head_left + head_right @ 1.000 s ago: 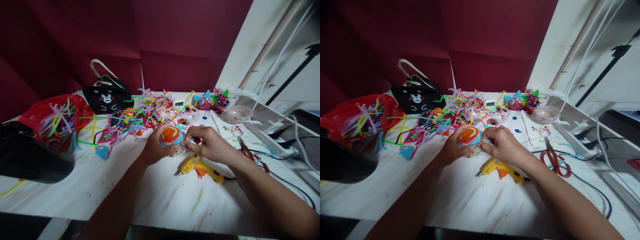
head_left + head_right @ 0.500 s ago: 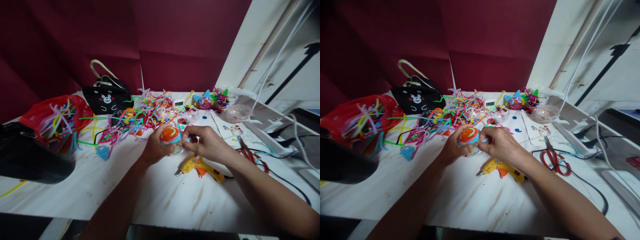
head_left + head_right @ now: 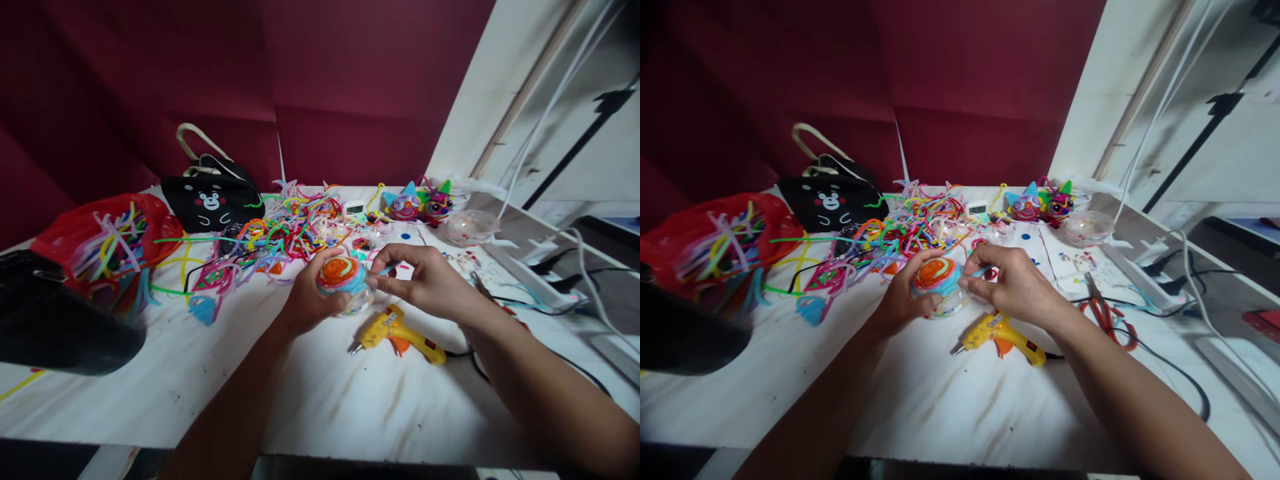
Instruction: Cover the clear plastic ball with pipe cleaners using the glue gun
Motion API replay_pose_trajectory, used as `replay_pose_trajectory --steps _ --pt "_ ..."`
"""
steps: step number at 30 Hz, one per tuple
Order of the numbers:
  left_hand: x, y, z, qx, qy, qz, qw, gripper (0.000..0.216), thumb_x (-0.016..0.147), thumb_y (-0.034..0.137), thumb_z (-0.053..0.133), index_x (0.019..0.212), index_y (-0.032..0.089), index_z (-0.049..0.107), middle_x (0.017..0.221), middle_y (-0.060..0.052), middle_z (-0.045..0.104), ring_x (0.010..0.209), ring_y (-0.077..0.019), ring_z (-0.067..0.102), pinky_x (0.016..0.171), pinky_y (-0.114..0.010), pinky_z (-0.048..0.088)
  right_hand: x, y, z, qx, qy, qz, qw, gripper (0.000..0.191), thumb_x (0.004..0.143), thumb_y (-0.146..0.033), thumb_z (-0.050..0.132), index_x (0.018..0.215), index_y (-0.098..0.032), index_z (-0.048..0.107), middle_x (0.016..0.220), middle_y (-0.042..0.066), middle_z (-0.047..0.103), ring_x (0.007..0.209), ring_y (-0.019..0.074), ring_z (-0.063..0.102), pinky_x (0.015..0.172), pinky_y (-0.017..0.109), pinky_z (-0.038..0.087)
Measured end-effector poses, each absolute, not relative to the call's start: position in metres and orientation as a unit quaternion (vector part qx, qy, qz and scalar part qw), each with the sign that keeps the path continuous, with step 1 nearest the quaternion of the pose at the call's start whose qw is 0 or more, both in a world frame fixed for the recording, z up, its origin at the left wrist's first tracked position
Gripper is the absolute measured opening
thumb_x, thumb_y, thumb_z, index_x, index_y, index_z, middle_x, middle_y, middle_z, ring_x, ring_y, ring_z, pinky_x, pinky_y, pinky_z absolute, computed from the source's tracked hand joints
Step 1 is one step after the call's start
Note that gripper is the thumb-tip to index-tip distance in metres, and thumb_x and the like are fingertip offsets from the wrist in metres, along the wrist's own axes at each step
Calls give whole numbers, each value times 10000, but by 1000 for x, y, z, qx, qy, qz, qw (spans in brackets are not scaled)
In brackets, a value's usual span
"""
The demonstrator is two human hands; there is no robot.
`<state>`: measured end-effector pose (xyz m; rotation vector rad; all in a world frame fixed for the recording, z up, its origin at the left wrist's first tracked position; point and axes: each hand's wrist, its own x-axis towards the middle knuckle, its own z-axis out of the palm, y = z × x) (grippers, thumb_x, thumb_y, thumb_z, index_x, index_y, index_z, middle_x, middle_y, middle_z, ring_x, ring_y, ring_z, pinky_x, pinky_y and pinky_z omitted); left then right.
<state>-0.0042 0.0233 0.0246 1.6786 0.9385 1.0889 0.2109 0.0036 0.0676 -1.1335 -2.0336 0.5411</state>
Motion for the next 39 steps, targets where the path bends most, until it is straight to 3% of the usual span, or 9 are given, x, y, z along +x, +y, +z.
replay_pose_trajectory --steps 14,22,32,39 --pt "-5 22 23 690 342 434 467 764 588 295 740 1302 150 510 1301 -130 609 1119 -317 616 935 -379 504 210 7 66 -464 -747 316 356 151 742 -300 755 767 -172 678 707 0 653 643 138 554 614 266 421" --pt "-7 27 16 682 255 413 546 848 620 345 803 1365 152 449 1144 -98 653 990 -258 641 818 -307 494 214 1 71 -449 -691 451 345 312 657 -401 848 762 -154 691 728 6 668 661 130 559 634 260 450" --pt "-6 24 12 672 201 390 596 843 660 375 827 1391 221 436 1215 -84 625 1032 -254 642 825 -284 498 220 -7 61 -483 -627 498 356 428 554 -413 891 789 -170 629 685 -22 589 620 122 503 582 262 409" --pt "-4 25 12 691 193 379 584 873 631 416 846 1370 219 426 1280 -110 592 1123 -292 622 899 -329 506 222 -16 47 -498 -571 502 416 536 542 -303 903 954 -209 573 984 -2 606 784 130 574 655 256 489"
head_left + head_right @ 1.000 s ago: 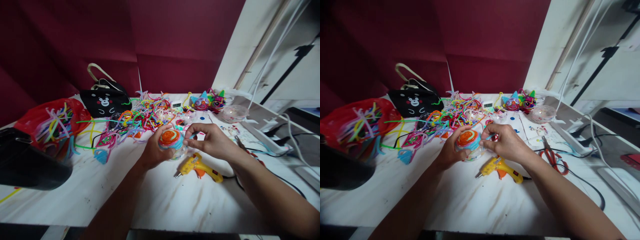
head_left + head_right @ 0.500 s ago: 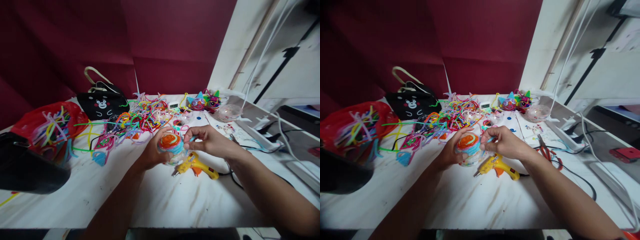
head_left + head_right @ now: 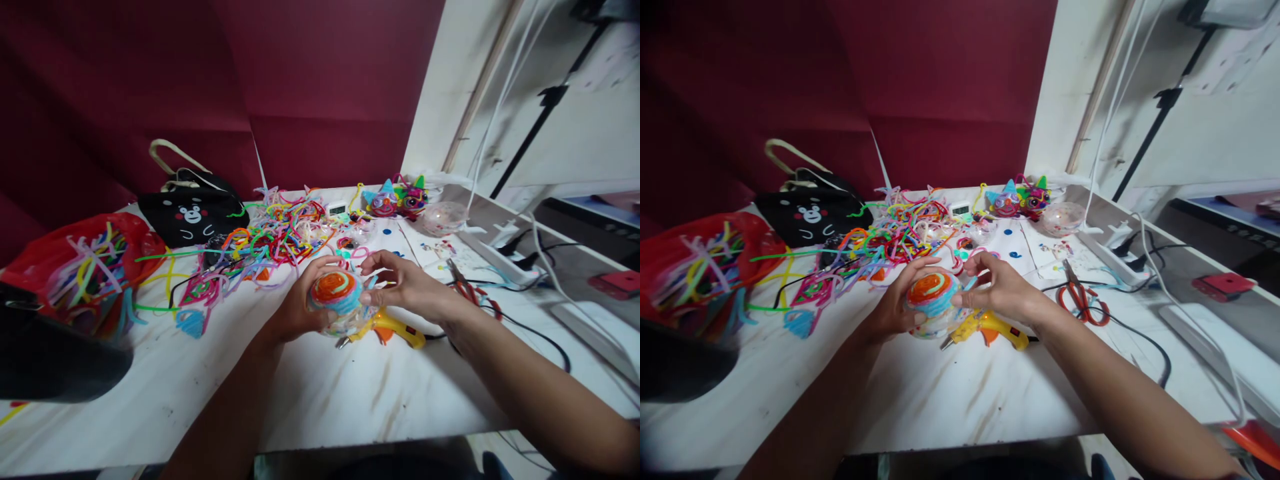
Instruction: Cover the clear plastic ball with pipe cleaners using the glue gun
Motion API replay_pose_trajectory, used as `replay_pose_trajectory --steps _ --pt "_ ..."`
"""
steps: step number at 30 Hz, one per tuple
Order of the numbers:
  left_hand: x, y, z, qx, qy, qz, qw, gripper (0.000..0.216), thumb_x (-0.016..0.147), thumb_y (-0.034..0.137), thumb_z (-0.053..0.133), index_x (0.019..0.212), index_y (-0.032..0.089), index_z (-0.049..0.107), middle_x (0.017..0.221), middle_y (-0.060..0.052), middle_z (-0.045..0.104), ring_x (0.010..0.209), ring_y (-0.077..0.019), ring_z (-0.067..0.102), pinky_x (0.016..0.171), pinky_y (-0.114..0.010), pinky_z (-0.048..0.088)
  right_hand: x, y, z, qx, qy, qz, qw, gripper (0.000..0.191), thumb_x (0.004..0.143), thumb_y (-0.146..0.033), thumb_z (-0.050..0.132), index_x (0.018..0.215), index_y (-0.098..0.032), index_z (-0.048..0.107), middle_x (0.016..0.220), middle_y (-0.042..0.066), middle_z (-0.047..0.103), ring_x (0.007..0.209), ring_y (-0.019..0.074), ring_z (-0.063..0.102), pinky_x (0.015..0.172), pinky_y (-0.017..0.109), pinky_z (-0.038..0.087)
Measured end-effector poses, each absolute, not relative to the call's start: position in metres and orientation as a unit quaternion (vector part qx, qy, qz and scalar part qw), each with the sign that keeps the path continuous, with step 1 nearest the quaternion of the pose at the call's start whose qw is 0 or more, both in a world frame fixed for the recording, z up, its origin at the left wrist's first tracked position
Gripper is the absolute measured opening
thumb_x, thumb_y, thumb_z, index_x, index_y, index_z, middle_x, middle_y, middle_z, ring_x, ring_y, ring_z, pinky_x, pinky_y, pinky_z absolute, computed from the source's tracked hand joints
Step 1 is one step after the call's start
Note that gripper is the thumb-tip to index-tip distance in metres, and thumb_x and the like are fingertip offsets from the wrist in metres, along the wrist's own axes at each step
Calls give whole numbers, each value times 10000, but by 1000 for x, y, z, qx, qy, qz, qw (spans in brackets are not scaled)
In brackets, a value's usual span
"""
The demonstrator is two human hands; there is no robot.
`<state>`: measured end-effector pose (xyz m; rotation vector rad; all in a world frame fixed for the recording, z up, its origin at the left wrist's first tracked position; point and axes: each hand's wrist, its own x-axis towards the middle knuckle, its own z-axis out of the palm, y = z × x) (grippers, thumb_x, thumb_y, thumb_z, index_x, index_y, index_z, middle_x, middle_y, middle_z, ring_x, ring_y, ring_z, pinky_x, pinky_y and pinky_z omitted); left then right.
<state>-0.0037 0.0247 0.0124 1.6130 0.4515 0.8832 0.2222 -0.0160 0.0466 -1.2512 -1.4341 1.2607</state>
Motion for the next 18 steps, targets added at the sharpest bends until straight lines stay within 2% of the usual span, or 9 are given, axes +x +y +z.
replay_pose_trajectory --steps 3,6,10,14,18 --pt "-4 25 12 697 194 373 581 898 608 404 858 1366 216 415 1323 -132 567 1174 -318 605 921 -343 503 221 -19 41 -489 -528 557 415 587 556 -294 898 1030 -216 560 1006 4 621 758 131 618 639 268 528" --pt "-3 25 11 700 201 370 576 891 614 387 851 1368 220 407 1328 -139 559 1154 -313 611 911 -349 498 220 -19 37 -475 -502 596 409 621 509 -258 924 1018 -203 572 912 -6 655 714 139 644 618 270 559" --pt "-2 25 10 699 200 370 579 885 607 368 848 1362 230 408 1261 -120 584 1080 -289 623 877 -350 493 220 -19 32 -459 -492 614 413 574 541 -271 926 1005 -192 596 825 -20 679 669 130 662 613 259 586" --pt "0 26 8 694 200 365 587 885 595 337 849 1354 237 405 1249 -104 585 1079 -276 614 869 -334 488 221 -19 27 -437 -489 630 415 526 617 -320 905 1039 -187 619 850 -8 707 671 123 685 626 248 609" --pt "0 26 6 692 221 353 590 842 611 338 835 1333 217 420 1270 -112 574 1116 -289 600 867 -328 485 220 -21 24 -444 -458 637 432 537 594 -267 919 1036 -197 621 790 -23 682 707 139 700 628 238 625"
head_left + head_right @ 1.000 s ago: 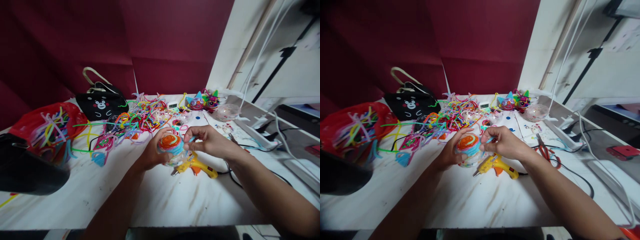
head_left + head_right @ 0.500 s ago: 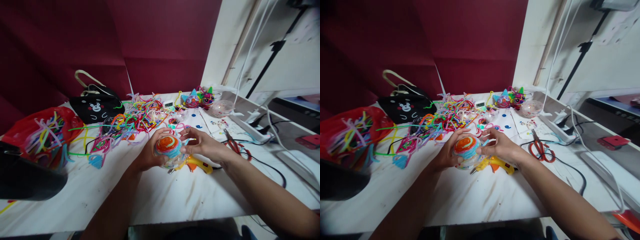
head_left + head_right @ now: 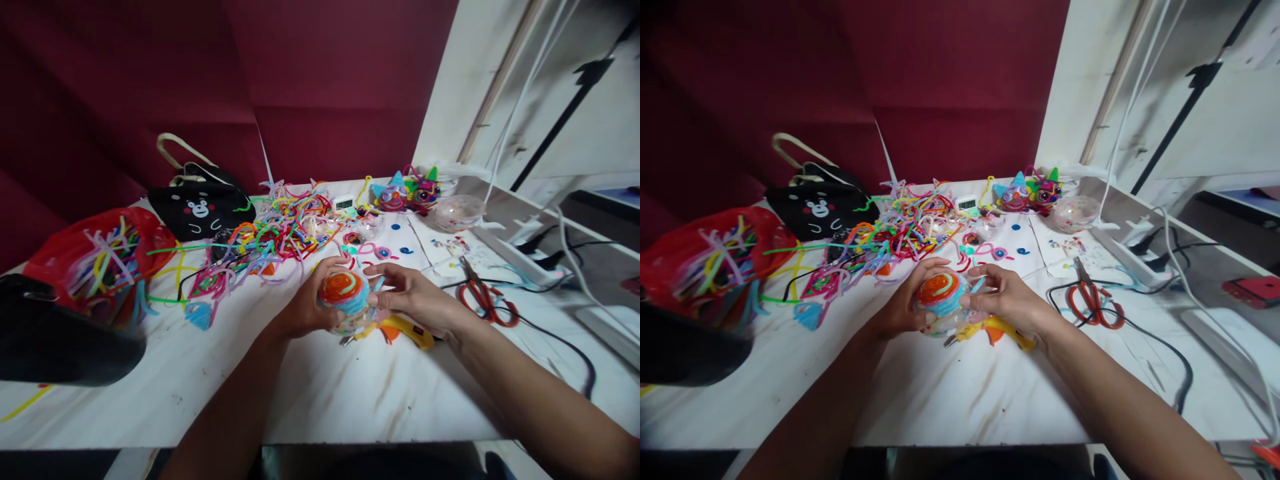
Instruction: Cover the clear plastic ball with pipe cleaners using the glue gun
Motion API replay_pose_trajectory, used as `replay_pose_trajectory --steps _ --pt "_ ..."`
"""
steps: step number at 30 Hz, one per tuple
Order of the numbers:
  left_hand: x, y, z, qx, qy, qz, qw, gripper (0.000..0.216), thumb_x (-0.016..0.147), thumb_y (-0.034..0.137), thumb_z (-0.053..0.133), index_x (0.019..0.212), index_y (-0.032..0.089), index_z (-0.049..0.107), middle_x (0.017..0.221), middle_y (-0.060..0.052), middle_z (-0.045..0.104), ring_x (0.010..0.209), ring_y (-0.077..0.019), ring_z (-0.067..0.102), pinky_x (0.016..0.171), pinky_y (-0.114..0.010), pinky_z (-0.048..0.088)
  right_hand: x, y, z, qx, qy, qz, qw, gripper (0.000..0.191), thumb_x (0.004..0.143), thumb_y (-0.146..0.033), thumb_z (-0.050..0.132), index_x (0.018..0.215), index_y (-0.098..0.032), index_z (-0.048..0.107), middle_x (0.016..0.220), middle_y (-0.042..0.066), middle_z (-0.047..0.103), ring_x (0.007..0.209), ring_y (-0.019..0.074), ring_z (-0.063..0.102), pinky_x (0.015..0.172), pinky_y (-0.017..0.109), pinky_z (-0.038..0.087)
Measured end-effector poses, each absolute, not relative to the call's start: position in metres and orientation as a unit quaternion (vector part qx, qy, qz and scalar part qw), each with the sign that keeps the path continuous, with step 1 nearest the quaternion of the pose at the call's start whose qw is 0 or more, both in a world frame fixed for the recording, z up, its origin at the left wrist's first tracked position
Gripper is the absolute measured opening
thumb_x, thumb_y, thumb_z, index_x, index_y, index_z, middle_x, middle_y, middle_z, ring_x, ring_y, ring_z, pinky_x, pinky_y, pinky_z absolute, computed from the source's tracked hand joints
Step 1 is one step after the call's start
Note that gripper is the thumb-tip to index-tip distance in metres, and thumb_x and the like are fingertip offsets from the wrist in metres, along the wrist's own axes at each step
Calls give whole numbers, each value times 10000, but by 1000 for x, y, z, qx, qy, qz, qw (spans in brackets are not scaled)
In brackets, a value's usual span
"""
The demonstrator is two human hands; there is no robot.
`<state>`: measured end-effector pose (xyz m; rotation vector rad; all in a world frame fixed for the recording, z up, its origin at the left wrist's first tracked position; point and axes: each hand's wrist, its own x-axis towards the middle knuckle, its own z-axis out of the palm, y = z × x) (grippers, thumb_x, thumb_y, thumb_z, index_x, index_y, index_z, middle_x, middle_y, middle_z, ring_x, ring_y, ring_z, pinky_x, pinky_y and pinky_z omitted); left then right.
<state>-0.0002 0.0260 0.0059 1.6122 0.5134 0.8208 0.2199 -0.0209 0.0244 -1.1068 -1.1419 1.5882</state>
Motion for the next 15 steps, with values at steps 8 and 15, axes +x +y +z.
replay_pose_trajectory --steps 8,15 --pt "-2 28 0 702 224 331 589 806 659 425 820 1334 219 430 1284 -111 548 1082 -269 598 871 -332 489 216 -24 24 -476 -380 654 448 607 529 -200 937 1052 -199 631 798 -18 670 667 134 708 593 220 637" --pt "-5 30 -1 713 219 324 582 798 684 450 813 1354 235 435 1348 -117 524 1179 -307 566 925 -360 483 218 -24 20 -461 -364 671 451 614 478 -142 947 1006 -217 642 722 -48 643 638 147 705 592 238 646"
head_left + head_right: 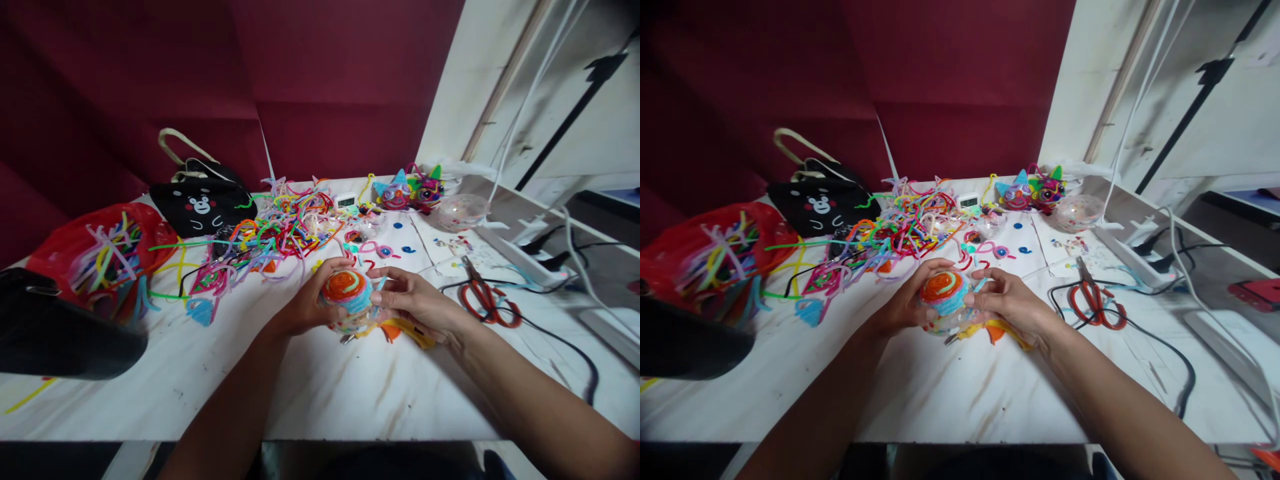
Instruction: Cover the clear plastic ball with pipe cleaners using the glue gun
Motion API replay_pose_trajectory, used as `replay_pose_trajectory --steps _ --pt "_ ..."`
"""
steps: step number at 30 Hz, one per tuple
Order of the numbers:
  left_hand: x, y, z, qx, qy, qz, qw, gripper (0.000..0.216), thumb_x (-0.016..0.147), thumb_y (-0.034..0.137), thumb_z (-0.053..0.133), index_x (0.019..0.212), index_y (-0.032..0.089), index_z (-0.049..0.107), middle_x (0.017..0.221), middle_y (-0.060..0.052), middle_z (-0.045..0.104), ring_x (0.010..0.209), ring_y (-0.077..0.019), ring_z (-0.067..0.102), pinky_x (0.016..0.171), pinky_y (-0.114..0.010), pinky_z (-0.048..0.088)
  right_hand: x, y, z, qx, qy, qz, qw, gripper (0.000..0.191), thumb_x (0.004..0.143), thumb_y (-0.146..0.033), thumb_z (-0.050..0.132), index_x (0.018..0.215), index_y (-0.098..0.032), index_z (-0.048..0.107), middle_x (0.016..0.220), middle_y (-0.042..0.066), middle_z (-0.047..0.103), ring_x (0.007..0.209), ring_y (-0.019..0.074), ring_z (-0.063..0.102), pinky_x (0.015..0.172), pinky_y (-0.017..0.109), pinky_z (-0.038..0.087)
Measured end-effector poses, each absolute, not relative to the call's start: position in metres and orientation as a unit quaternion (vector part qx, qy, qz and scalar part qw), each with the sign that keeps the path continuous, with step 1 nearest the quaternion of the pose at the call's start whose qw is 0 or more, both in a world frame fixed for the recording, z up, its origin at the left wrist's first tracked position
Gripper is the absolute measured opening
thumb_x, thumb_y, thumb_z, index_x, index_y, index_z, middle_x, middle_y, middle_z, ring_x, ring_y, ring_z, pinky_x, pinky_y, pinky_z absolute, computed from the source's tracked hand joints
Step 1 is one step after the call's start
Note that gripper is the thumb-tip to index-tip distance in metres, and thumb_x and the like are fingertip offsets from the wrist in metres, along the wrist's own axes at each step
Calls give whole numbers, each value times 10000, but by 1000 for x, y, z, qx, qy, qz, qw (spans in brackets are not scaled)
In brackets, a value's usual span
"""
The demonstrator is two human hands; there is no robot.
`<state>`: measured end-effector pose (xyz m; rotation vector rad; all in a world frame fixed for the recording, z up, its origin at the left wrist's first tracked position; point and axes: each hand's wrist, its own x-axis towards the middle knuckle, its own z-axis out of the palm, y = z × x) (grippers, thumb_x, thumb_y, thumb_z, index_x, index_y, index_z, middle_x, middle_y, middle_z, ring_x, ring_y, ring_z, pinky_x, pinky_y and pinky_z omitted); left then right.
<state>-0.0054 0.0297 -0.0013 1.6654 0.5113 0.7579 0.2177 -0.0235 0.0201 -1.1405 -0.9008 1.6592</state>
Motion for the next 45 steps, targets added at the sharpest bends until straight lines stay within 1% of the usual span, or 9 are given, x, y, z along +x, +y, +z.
replay_pose_trajectory --steps 6,11,17,23,27,30,34,39,45 --pt "-1 25 5 718 261 334 553 838 630 437 856 1319 212 435 1337 -130 511 1191 -314 556 946 -374 481 218 -23 18 -434 -349 697 452 656 516 -106 928 1068 -214 592 726 -59 652 659 159 722 638 277 656" --pt "2 25 5 726 263 350 530 890 596 420 871 1333 220 413 1290 -118 511 1147 -303 556 923 -373 480 212 -26 19 -414 -317 707 477 732 493 -97 937 1099 -208 540 716 -45 702 606 155 723 585 250 641" --pt "2 26 6 723 244 383 521 919 569 355 890 1342 236 407 1192 -84 539 1083 -263 574 916 -358 476 205 -28 15 -388 -276 715 513 761 560 -141 928 1183 -221 498 748 -34 742 642 147 746 605 216 630" --pt "4 28 1 699 238 386 553 944 550 337 912 1337 240 399 1261 -120 550 1179 -307 553 986 -410 449 201 -28 11 -362 -242 716 546 744 539 -115 924 1154 -219 517 802 -16 758 690 180 764 636 261 645" --pt "4 24 4 707 235 363 560 804 660 354 846 1332 223 425 1261 -114 568 1145 -291 576 958 -399 471 198 -29 12 -359 -235 700 571 725 534 -108 927 1132 -224 533 803 -21 762 712 194 766 649 289 652" --pt "6 19 8 732 265 357 517 685 732 388 774 1317 209 466 1249 -105 571 1139 -292 575 963 -403 471 195 -31 12 -368 -231 685 584 730 506 -113 943 1103 -237 541 786 -40 762 690 198 763 662 324 659" --pt "12 13 10 753 321 391 422 645 683 329 783 1247 192 499 1240 -116 571 1147 -308 574 997 -425 456 191 -33 9 -371 -224 677 594 765 447 -102 960 1071 -244 540 789 -43 767 707 204 764 660 321 654" --pt "16 11 11 759 346 390 389 581 656 247 750 1192 194 532 1151 -95 616 1057 -288 607 922 -404 487 189 -35 4 -361 -232 686 587 834 391 -94 969 1075 -260 523 812 -44 775 716 208 761 679 333 641" --pt "15 14 12 744 351 407 396 551 641 226 741 1161 195 560 1092 -66 631 988 -257 614 864 -354 500 191 -35 10 -381 -323 663 558 784 513 -306 964 1127 -281 477 811 -31 757 700 214 747 712 377 614"
